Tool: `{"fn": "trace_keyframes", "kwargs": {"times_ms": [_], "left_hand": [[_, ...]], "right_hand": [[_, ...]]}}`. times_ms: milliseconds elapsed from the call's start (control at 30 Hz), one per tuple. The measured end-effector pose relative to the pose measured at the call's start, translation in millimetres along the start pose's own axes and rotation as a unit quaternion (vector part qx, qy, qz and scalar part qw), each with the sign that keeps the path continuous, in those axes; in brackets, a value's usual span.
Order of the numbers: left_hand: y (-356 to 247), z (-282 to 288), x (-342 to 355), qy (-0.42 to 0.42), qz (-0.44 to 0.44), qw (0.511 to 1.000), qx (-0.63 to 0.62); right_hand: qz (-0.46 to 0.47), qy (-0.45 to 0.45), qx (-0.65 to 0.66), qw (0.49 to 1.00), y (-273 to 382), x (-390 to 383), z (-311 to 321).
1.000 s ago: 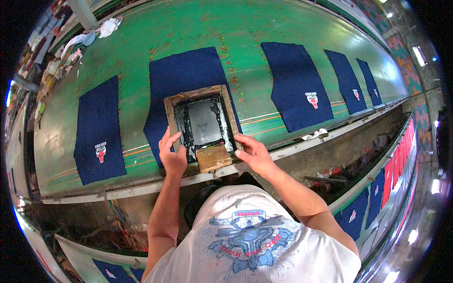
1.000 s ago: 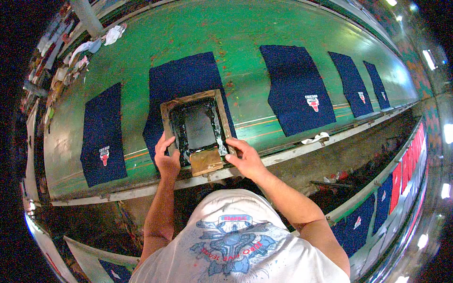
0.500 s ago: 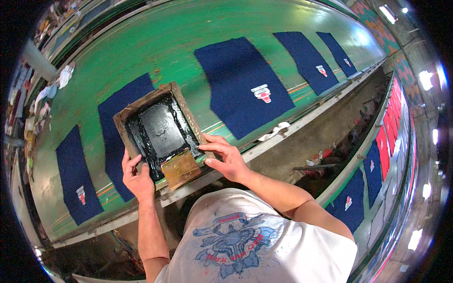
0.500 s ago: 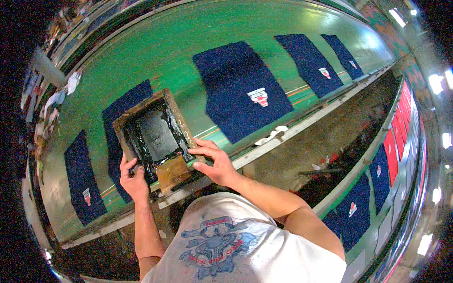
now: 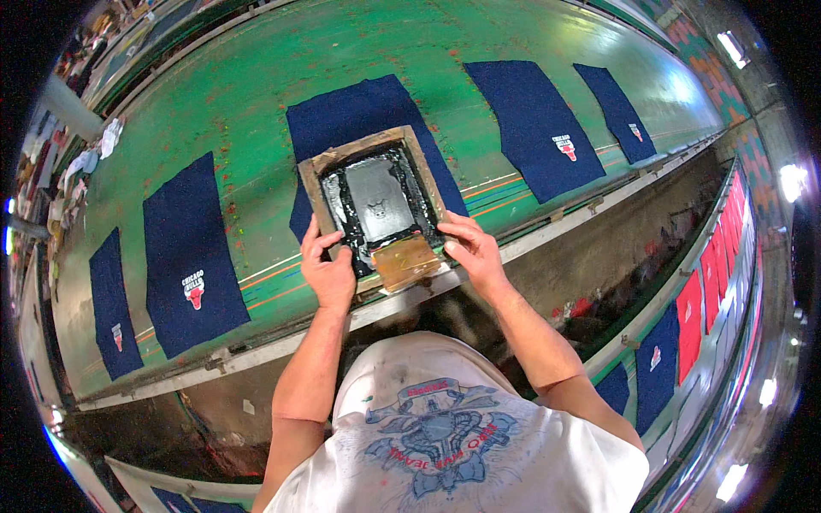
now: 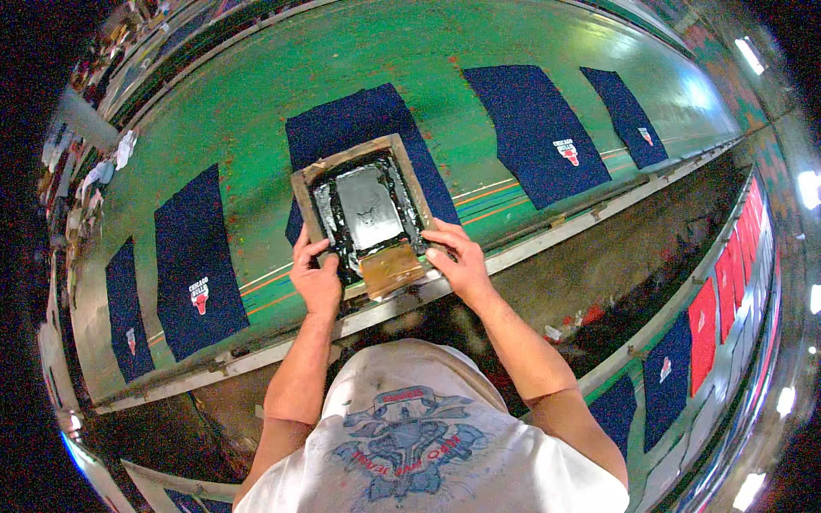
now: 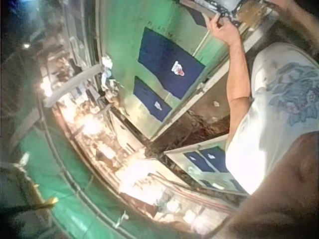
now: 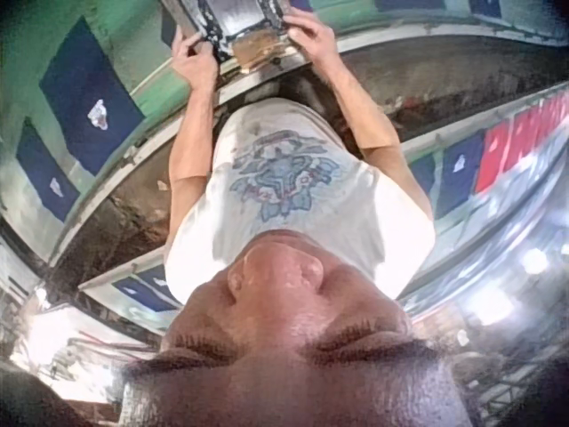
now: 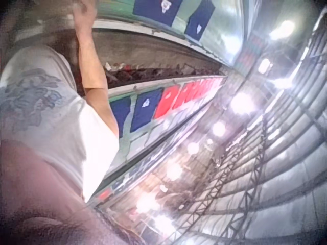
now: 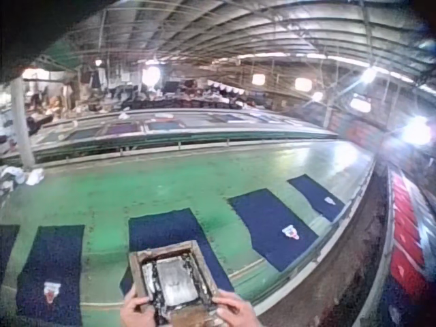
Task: The person uses a squeegee to pull black ink across a screen printing frame, imprinting a logo onto a series of t-shirts laid out on a green workbench. The shirts are handled one at a time in a linear sequence.
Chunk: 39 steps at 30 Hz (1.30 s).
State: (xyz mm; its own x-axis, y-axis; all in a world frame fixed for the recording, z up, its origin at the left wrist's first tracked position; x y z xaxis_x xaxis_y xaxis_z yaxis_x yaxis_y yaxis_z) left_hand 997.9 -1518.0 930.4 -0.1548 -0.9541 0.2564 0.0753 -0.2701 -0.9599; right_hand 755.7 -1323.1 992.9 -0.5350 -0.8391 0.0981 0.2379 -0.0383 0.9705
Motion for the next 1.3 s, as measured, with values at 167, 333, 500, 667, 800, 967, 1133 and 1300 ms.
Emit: {"fn": "trace_keyframes", "kwargs": {"times_ms": [167,333,500,667,800,967,1133,1300], "left_hand": [[0,-35,-19,0.017,0.011,1.0,0.02],[2,-42,-20,0.02,0.035,0.999,0.007],[6,-46,-18,0.018,0.079,0.997,-0.019],[9,-48,-18,0.022,0.095,0.994,-0.057],[10,-48,-18,0.025,0.099,0.993,-0.056],[13,-50,-19,0.024,0.1,0.994,-0.04],[14,-51,-17,0.027,0.079,0.996,0.014],[12,-50,-19,0.018,0.064,0.997,0.042]], "right_hand": [[-0.028,0.008,0.049,0.998,-18,0,40],[-0.002,0.047,0.044,0.998,-31,6,47],[-0.014,0.058,0.061,0.996,-40,7,48],[-0.007,0.067,0.055,0.996,-39,6,50],[-0.01,0.068,0.068,0.995,-38,5,51],[-0.009,0.057,0.087,0.994,-40,4,49],[-0.047,0.017,0.153,0.987,-38,3,46],[-0.004,-0.038,-0.014,0.999,1,-4,55]]}}
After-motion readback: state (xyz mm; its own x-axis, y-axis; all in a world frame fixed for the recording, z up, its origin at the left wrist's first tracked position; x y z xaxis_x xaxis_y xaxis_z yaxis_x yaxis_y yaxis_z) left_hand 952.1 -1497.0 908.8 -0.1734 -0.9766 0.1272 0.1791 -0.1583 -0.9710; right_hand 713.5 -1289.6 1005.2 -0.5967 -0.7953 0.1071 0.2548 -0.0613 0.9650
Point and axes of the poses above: each hand's wrist, its own x-axis towards the middle knuckle, its own z-axis out of the back of the hand, y = z × x, the point moved 6 cm from there along x, towards the middle knuckle, and after that the axes turned 3 degrees about x, right-handed, at the moved point
